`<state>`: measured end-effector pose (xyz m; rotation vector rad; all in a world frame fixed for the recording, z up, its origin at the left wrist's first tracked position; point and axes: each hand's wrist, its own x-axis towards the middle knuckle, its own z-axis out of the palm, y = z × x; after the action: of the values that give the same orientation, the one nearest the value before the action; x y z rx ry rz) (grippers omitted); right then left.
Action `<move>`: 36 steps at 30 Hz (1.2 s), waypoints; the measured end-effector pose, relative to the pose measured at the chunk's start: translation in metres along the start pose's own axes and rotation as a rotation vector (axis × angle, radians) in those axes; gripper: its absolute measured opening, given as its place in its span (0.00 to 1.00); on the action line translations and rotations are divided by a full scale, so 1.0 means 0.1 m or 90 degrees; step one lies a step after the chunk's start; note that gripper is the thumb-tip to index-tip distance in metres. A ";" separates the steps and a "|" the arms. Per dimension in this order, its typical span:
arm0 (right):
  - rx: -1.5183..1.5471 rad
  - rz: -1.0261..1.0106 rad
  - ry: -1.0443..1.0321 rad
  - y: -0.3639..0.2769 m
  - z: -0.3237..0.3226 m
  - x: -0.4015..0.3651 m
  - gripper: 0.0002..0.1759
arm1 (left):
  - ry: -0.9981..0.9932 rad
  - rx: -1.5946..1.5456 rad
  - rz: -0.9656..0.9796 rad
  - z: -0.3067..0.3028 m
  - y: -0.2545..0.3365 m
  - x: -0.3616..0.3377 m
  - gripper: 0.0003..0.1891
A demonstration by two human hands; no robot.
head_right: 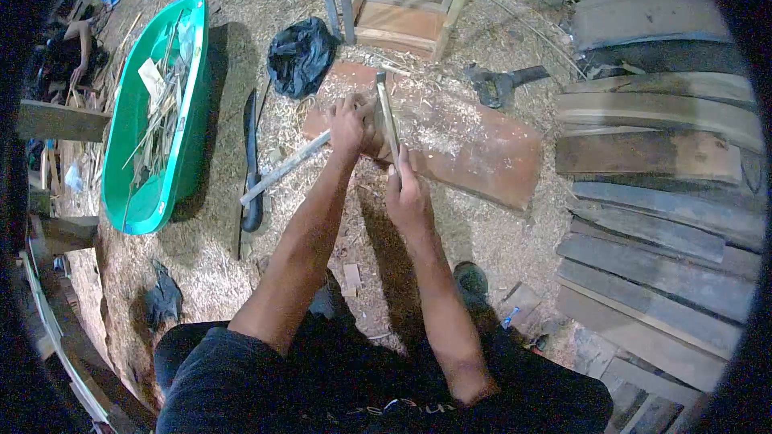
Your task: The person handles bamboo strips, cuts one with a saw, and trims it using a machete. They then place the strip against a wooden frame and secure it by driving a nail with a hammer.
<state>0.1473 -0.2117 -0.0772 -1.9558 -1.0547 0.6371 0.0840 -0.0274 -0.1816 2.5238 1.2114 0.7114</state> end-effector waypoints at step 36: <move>-0.025 0.046 0.000 -0.07 0.03 -0.03 0.29 | -0.019 0.029 0.017 0.09 -0.07 0.04 0.25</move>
<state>0.1402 -0.2110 -0.0732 -2.0356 -1.0079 0.6597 0.0863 -0.0199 -0.1905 2.5825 1.1994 0.6565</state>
